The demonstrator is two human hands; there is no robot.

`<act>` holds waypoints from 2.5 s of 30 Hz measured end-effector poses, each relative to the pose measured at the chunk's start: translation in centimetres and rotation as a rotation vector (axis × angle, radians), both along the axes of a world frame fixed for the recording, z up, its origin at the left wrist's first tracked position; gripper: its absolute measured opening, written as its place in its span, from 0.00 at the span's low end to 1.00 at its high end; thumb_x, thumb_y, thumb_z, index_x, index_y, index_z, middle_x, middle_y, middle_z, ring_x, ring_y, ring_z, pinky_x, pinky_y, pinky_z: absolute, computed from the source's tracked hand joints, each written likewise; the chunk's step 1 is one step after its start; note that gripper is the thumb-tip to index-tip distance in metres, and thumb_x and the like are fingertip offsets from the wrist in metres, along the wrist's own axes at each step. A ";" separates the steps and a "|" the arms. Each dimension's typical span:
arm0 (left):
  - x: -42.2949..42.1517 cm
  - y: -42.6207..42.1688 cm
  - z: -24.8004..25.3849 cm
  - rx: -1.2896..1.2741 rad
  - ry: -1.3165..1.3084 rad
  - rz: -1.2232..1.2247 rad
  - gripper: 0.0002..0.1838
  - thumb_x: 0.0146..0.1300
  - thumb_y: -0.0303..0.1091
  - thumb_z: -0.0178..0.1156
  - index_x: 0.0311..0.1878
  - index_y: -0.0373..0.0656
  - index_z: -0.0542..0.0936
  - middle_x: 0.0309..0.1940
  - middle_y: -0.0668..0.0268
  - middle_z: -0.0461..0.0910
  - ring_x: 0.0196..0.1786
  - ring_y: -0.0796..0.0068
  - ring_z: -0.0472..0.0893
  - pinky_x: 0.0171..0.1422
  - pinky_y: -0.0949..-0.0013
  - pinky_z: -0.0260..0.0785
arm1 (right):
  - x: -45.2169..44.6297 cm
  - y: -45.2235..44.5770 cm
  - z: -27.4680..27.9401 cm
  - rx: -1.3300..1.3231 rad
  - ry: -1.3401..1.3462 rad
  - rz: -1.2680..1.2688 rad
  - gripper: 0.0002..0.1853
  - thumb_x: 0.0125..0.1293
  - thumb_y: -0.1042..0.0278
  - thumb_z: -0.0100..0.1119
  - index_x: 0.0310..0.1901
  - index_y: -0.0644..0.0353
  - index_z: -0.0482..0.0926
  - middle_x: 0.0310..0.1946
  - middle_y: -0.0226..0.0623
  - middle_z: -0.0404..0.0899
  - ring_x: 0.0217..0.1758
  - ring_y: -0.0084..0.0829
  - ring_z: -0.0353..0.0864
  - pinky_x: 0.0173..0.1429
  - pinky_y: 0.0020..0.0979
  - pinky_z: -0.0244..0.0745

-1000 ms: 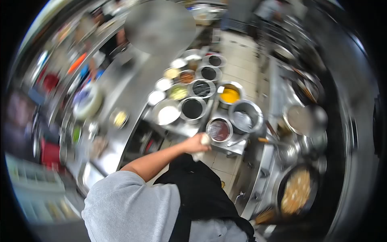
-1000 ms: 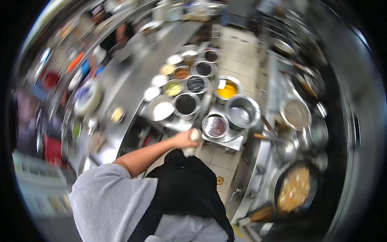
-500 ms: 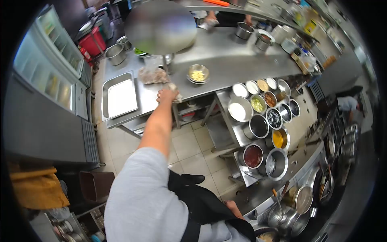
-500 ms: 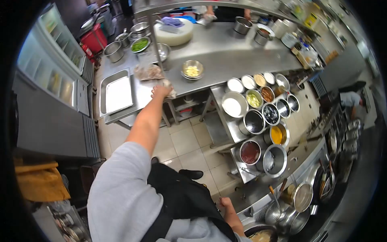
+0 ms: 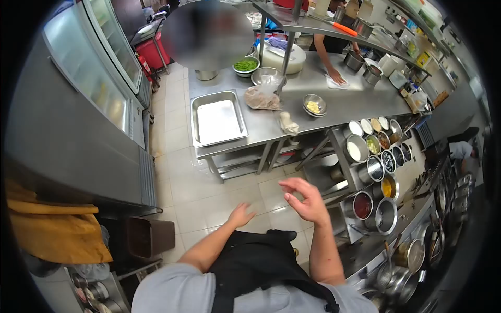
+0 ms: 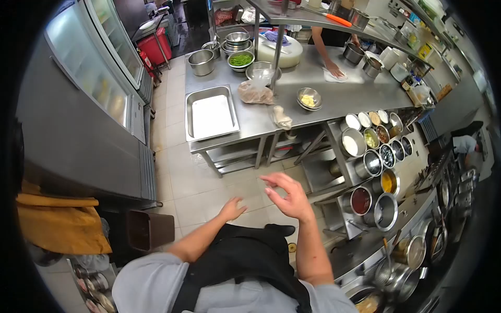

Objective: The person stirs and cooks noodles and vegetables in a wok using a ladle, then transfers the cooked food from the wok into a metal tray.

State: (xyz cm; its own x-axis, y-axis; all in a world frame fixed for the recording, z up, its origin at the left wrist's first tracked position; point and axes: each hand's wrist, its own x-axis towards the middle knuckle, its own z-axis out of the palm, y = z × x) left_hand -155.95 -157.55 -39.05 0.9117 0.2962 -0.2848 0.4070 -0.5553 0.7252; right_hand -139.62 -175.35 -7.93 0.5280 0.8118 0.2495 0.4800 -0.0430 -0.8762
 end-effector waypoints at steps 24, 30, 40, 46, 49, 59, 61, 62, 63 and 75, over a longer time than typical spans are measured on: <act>-12.9 61.6 0.5 0.179 0.182 0.434 0.22 0.60 0.50 0.64 0.39 0.36 0.81 0.33 0.51 0.84 0.37 0.53 0.83 0.42 0.56 0.75 | -3.2 46.1 19.6 0.454 -0.817 0.530 0.08 0.47 0.62 0.60 0.21 0.56 0.78 0.26 0.32 0.74 0.31 0.32 0.75 0.36 0.30 0.67; -26.1 62.3 -9.0 -0.504 0.913 0.782 0.13 0.66 0.38 0.59 0.36 0.37 0.83 0.28 0.56 0.84 0.28 0.62 0.83 0.31 0.55 0.74 | 8.1 61.9 11.8 -0.075 -0.700 0.647 0.17 0.65 0.50 0.58 0.31 0.56 0.79 0.29 0.34 0.75 0.34 0.39 0.80 0.37 0.39 0.76; -17.6 78.6 -9.7 -0.556 0.500 0.710 0.12 0.67 0.34 0.54 0.37 0.39 0.84 0.25 0.60 0.81 0.25 0.63 0.80 0.31 0.56 0.72 | 13.9 90.3 -3.2 -0.218 -0.188 0.512 0.20 0.65 0.52 0.55 0.26 0.62 0.82 0.45 0.42 0.80 0.42 0.46 0.82 0.47 0.45 0.76; -0.9 108.9 -12.7 -0.394 0.599 0.405 0.20 0.70 0.41 0.47 0.31 0.40 0.84 0.24 0.63 0.82 0.25 0.62 0.81 0.32 0.55 0.74 | 18.1 98.5 -10.3 -0.506 -0.152 0.247 0.24 0.64 0.48 0.55 0.52 0.59 0.80 0.52 0.47 0.78 0.53 0.47 0.79 0.57 0.43 0.75; 13.7 121.2 -9.0 -0.362 0.225 0.720 0.14 0.68 0.42 0.55 0.39 0.38 0.79 0.21 0.65 0.78 0.19 0.71 0.75 0.21 0.67 0.65 | 21.9 102.3 -12.0 -0.669 -0.167 0.241 0.26 0.64 0.44 0.55 0.53 0.58 0.79 0.49 0.48 0.80 0.54 0.48 0.79 0.56 0.46 0.75; 47.6 140.0 0.7 -0.569 0.092 0.410 0.18 0.68 0.47 0.57 0.51 0.44 0.77 0.43 0.66 0.79 0.42 0.72 0.79 0.42 0.67 0.72 | 38.6 118.4 -16.5 -0.820 -0.014 0.031 0.30 0.65 0.37 0.52 0.51 0.57 0.81 0.46 0.51 0.83 0.52 0.52 0.80 0.58 0.46 0.75; 50.6 141.6 -0.9 -0.659 0.121 0.405 0.20 0.68 0.49 0.58 0.53 0.44 0.76 0.44 0.65 0.79 0.44 0.70 0.80 0.45 0.65 0.73 | 43.2 123.0 -19.3 -0.831 -0.012 0.187 0.30 0.65 0.38 0.53 0.52 0.59 0.80 0.46 0.51 0.83 0.54 0.52 0.79 0.59 0.46 0.74; 52.4 142.1 -0.8 -0.690 0.143 0.400 0.21 0.68 0.50 0.58 0.54 0.44 0.76 0.46 0.65 0.79 0.45 0.68 0.80 0.46 0.65 0.73 | 46.0 125.2 -19.3 -0.827 -0.013 0.194 0.30 0.65 0.38 0.53 0.52 0.59 0.80 0.46 0.51 0.83 0.54 0.52 0.79 0.59 0.46 0.74; 54.6 142.7 -0.3 -0.680 0.137 0.402 0.21 0.68 0.50 0.58 0.54 0.44 0.76 0.46 0.65 0.79 0.45 0.68 0.80 0.46 0.65 0.73 | 48.7 127.4 -18.7 -0.804 -0.050 0.229 0.29 0.65 0.39 0.53 0.51 0.58 0.81 0.45 0.50 0.83 0.52 0.51 0.80 0.57 0.46 0.75; 97.6 155.0 12.3 -0.624 -0.354 -0.011 0.21 0.71 0.50 0.56 0.56 0.43 0.76 0.47 0.67 0.80 0.43 0.76 0.81 0.44 0.70 0.75 | 73.8 147.2 -11.8 -0.592 -0.107 0.082 0.25 0.68 0.45 0.52 0.54 0.59 0.79 0.47 0.49 0.82 0.52 0.50 0.80 0.58 0.43 0.74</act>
State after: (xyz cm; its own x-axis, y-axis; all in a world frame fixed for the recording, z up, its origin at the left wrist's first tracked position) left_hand -58.33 -2.52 -26.78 0.9827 0.1644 -0.0849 0.0855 0.0031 0.9963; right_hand -65.79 -28.14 -19.78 0.4544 0.8661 -0.2085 0.5865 -0.4670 -0.6618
